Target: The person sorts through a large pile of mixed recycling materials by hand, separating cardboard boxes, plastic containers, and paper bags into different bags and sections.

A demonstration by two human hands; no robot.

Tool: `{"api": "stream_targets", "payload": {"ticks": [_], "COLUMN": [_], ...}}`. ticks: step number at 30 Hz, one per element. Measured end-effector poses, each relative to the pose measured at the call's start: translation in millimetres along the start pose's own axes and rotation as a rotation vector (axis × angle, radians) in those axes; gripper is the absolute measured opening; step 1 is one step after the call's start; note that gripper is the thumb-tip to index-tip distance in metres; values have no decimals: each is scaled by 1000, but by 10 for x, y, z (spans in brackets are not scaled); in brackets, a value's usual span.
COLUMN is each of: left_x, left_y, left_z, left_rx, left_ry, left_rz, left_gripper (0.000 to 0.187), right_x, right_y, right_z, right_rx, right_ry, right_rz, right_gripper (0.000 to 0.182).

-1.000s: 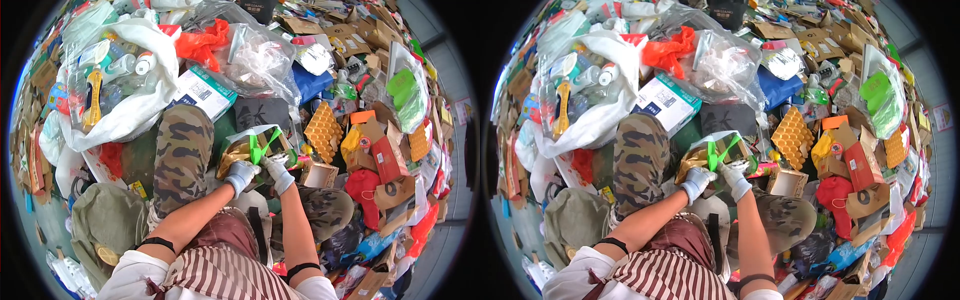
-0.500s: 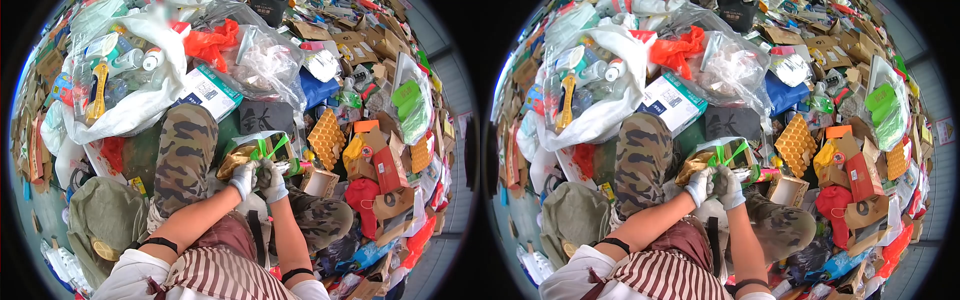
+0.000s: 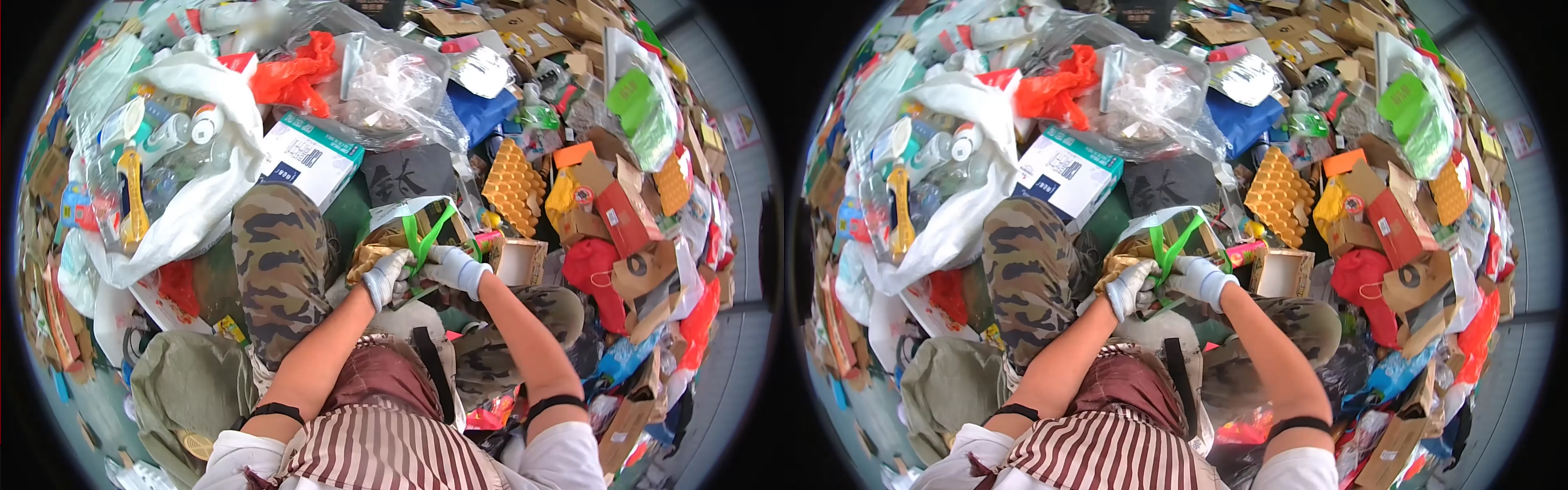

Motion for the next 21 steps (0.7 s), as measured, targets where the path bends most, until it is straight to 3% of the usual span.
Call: {"api": "stream_targets", "payload": {"ticks": [2, 3, 6, 8, 10, 12, 13, 14, 17, 20, 21], "left_x": [-45, -70, -138, -152, -164, -67, -44, -37, -37, -22, -29], "left_y": [-36, -44, -28, -9, 1, -87, -45, -20, 11, 6, -8], "left_z": [2, 17, 31, 62, 106, 147, 104, 83, 86, 82, 63], "left_rx": [9, -23, -56, -77, -154, -127, -117, -108, -82, -24, 18], "left_ry": [54, 90, 91, 99, -24, -12, 58, 128, 133, 153, 154], "left_rz": [-94, -119, -203, -243, -198, -162, -161, -161, -107, -75, -61], "left_gripper": [15, 15, 14, 14, 16, 19, 19, 19, 20, 21, 20], "right_x": [417, 471, 533, 497, 382, 206, -34, -123, -193, -115, -14], "right_y": [94, 170, 208, 301, 306, 184, 6, -57, -92, -69, -29], "right_z": [37, 37, 163, 400, 453, 310, 202, 130, 35, -100, -142], "right_rx": [-264, -240, -338, -423, -503, -383, -202, -203, -179, -146, -132], "right_ry": [1023, 1031, 1215, 1032, 824, 261, -42, -165, -337, -441, -577], "right_rz": [82, -67, -195, -220, 14, 284, 71, -3, -19, 65, 192], "right_gripper": [25, 26, 24, 25, 22, 21, 27, 30, 31, 32, 31]}}
Point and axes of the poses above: each hand's wrist, its own y-axis away from the middle knuckle, its own z-axis out of the back of the hand, x = y × z, the point moved 8 cm from there along -y, towards the middle knuckle, and after that the axes turned 14 degrees about x, right-handed, at the moved point
